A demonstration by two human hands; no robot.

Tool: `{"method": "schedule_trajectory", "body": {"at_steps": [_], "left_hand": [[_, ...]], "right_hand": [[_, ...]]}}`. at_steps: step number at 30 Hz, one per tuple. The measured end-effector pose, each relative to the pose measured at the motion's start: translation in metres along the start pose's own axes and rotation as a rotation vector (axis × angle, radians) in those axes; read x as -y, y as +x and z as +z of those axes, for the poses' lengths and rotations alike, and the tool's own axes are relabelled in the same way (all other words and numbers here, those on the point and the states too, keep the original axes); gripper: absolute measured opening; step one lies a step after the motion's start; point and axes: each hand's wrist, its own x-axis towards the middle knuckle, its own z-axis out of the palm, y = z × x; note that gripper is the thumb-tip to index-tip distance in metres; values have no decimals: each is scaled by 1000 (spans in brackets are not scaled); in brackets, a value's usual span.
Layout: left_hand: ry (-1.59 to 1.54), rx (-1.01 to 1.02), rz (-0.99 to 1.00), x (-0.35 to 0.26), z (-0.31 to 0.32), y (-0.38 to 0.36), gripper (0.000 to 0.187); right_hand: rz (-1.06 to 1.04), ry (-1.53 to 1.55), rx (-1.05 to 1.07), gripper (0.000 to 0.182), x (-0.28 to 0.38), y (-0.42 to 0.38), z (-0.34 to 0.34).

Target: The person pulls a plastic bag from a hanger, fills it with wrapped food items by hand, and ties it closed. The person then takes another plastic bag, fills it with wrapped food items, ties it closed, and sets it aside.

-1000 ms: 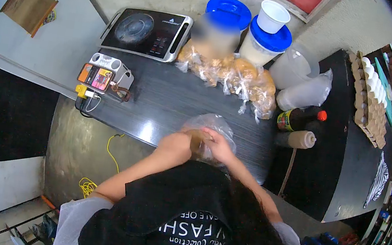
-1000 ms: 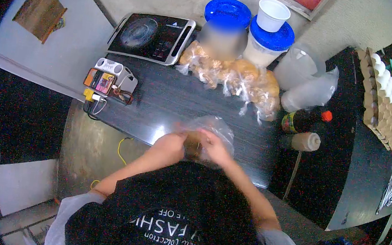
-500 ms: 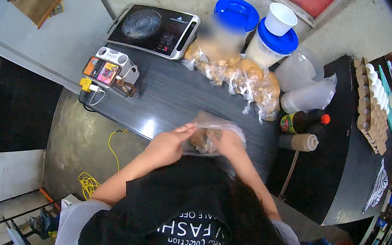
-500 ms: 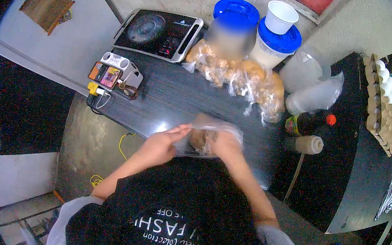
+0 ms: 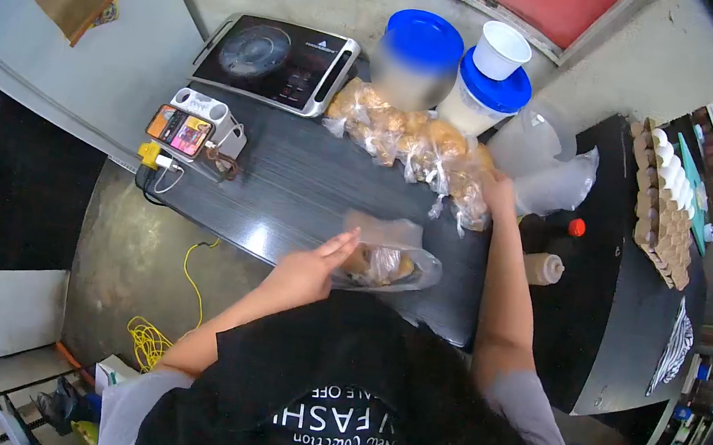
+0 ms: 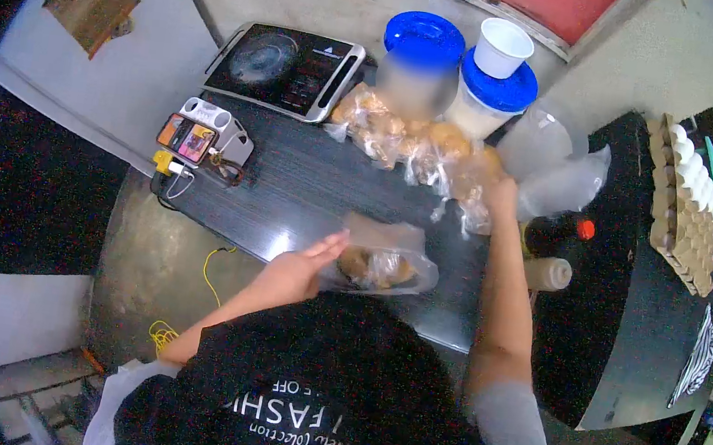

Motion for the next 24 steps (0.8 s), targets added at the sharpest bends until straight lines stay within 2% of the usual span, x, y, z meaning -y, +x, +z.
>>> {"method": "schedule_trajectory", "body": {"at_steps": [2,4,7,9,11,14,17,20,23,24], "left_hand": [[-13,9,-7,-2,0,-3,78],[-17,-12,6,-1,1,-5,77],[-27,-41,17,3,6,-8,76],[-18,-42,-14,1,5,-11,75],[8,-25,-75,-6,-1,-14,73],[43,-44,-75,-3,-1,-17,69],[37,-53,-79,-2,-1,-19,66],[43,-71,-82,0,0,-19,65],[25,-53,-95,0,0,-19,63],[31,-55,-85,2,1,-19,62]], "right_hand": [[32,-279,66,44,-39,39,25],[73,-415,130,51,-95,86,61],[-85,-644,218,57,-115,108,63],[20,-534,210,59,-113,110,68],[404,-147,133,62,-81,94,59],[552,12,240,80,-98,105,63],[522,-6,310,87,-135,131,82],[477,-166,238,82,-79,100,55],[453,-233,-54,85,-63,83,56],[376,-241,-34,85,-45,73,49]]}}
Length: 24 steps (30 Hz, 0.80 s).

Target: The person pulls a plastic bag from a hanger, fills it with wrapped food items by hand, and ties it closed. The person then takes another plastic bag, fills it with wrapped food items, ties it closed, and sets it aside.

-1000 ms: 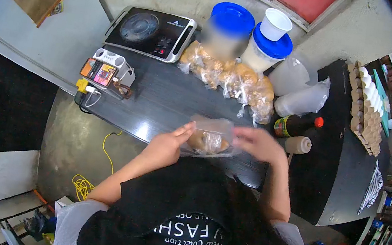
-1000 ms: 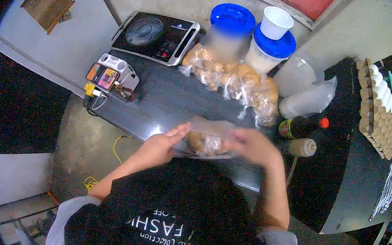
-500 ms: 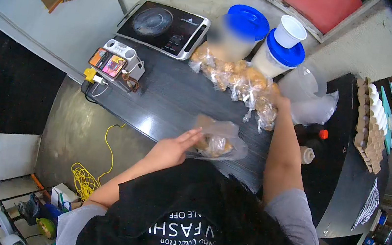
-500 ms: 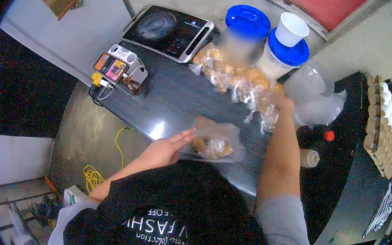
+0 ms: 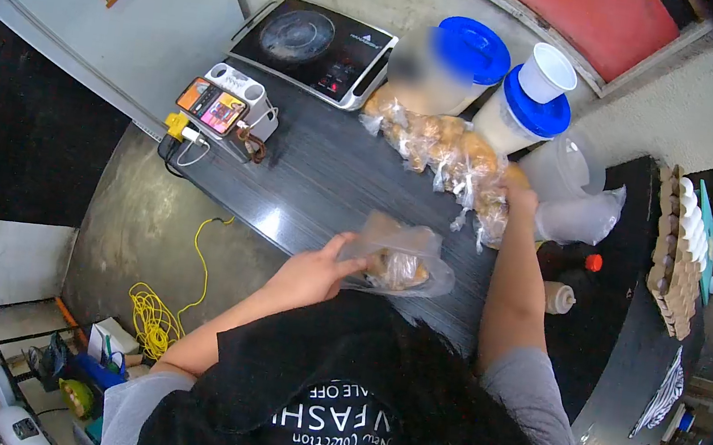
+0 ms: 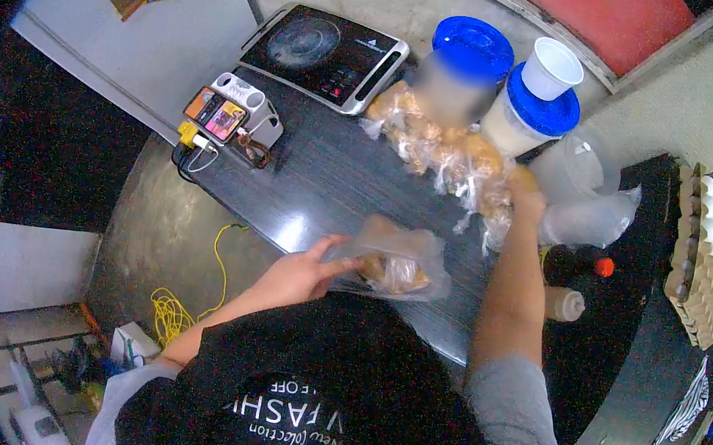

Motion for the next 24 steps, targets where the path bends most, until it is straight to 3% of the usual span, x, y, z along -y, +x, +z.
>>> {"method": "schedule_trajectory", "body": {"at_steps": [3,5,10,14,17,19,21,24], "left_hand": [[11,2,24,5,2,1,59],[9,9,32,4,1,3,57],[58,-1,116,7,1,11,54],[62,103,85,1,-8,20,53],[51,120,100,2,-9,26,53],[62,120,122,1,-11,30,54],[74,144,164,3,-14,36,54],[77,212,224,6,-16,46,55]], "right_hand": [[-111,30,-54,86,29,-38,-35],[-18,120,-201,86,21,-31,-24],[-94,305,-278,77,35,-42,-43],[-245,508,-280,70,-13,-10,-20],[-194,1034,-33,60,-5,-107,-87],[-123,1293,254,55,-21,-153,-117],[-87,1460,479,54,-42,-193,-129],[175,1510,754,66,-77,-248,-131]]}}
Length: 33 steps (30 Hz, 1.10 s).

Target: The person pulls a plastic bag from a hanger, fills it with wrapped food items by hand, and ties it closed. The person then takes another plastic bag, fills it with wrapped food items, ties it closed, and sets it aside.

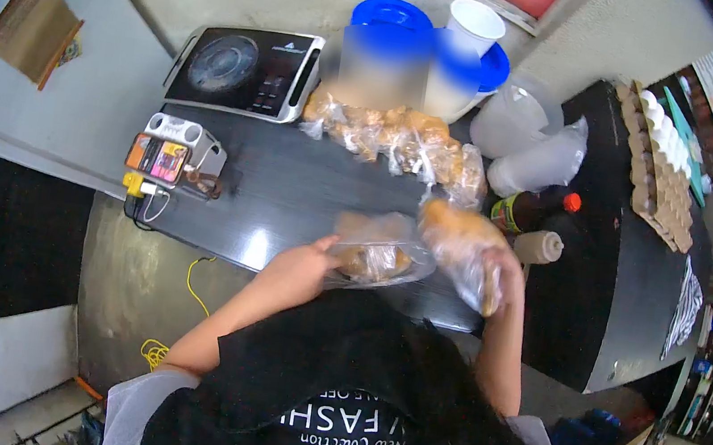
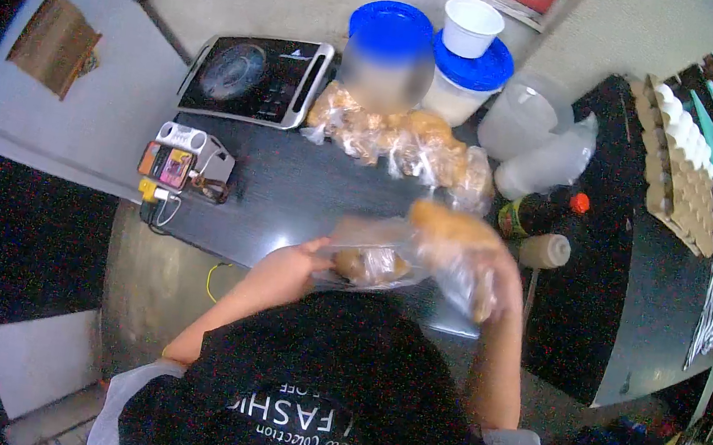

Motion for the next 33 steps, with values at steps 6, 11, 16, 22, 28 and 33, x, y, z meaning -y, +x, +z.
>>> {"method": "schedule_trajectory", "body": {"at_steps": [6,11,16,22,28,33], "left_hand": [[-72,-126,10,8,10,12,58],[-120,-44,-24,-11,-4,15,65],[-153,-13,39,-7,-5,9,68],[-134,-41,156,3,13,6,62],[-150,-68,209,5,20,8,61],[-171,-79,213,-4,15,12,62]], "right_hand": [[255,-48,289,67,-47,-35,84],[262,152,226,55,-110,-5,102],[193,291,25,46,-150,24,73],[-309,183,-213,40,-179,35,60],[-412,190,-328,45,-182,34,45],[-435,80,-446,42,-183,36,45]]}}
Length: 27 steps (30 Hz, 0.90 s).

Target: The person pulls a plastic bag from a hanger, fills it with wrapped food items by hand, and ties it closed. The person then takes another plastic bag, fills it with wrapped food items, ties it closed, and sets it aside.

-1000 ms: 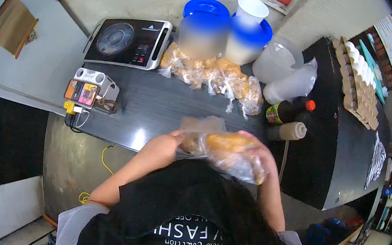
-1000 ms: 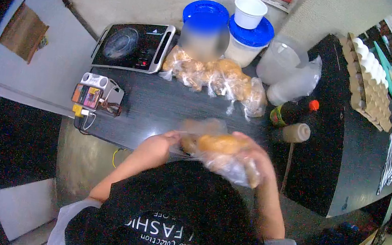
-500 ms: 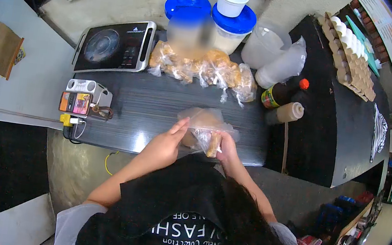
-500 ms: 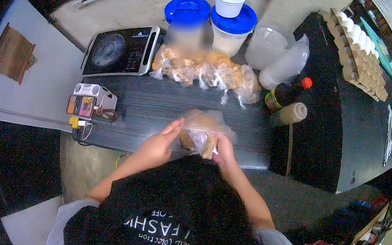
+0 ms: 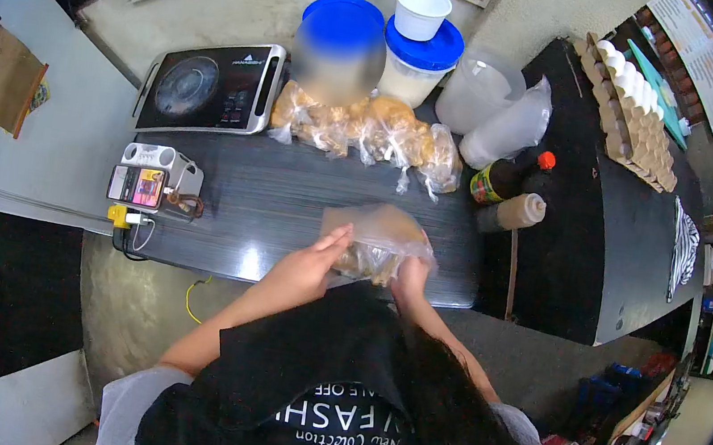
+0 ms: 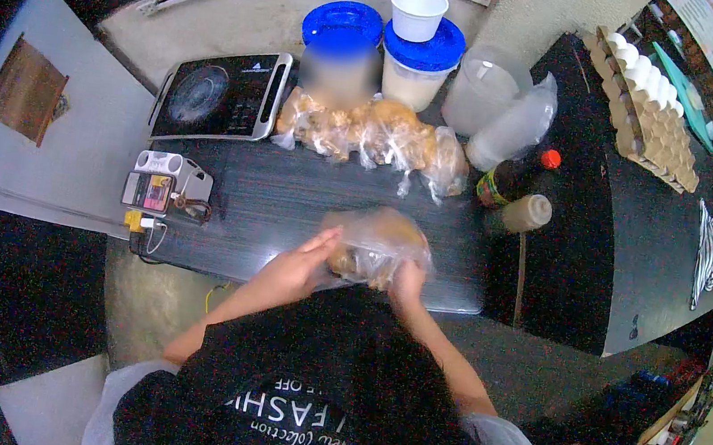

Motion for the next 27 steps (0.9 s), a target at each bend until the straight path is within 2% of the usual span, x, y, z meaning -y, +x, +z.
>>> {"method": "schedule_trajectory", "body": {"at_steps": [1,3,4,5,7,11,13,14,16,19,22,27], "left_hand": [[-3,21,-8,-1,1,1,62],[-15,60,-19,-3,3,4,64],[-25,78,-23,-4,4,6,65],[-34,96,-27,-5,4,7,66],[-84,104,-42,-7,0,8,70],[-125,74,-42,4,0,10,83],[-107,85,-19,4,-3,11,79],[-99,92,-5,3,-5,11,77],[-116,107,-12,-1,-6,13,77],[-138,111,17,-1,2,16,79],[-157,103,30,-1,4,15,82],[-181,104,29,-3,5,14,83]], "right_hand": [[-14,-36,-11,41,-9,5,-6],[163,-495,108,44,-39,41,-52],[252,-723,166,45,-35,46,-56],[254,-871,184,48,-35,49,-59],[256,-1169,219,53,11,29,-25],[29,-1145,325,59,32,18,-17],[-122,-1115,385,62,27,16,-24],[-171,-1228,407,62,24,9,-29],[-268,-1452,442,64,61,-25,3],[-225,-1519,537,58,79,-24,13],[-248,-1562,520,52,87,-29,18],[-646,-1561,634,42,77,-30,24]]}}
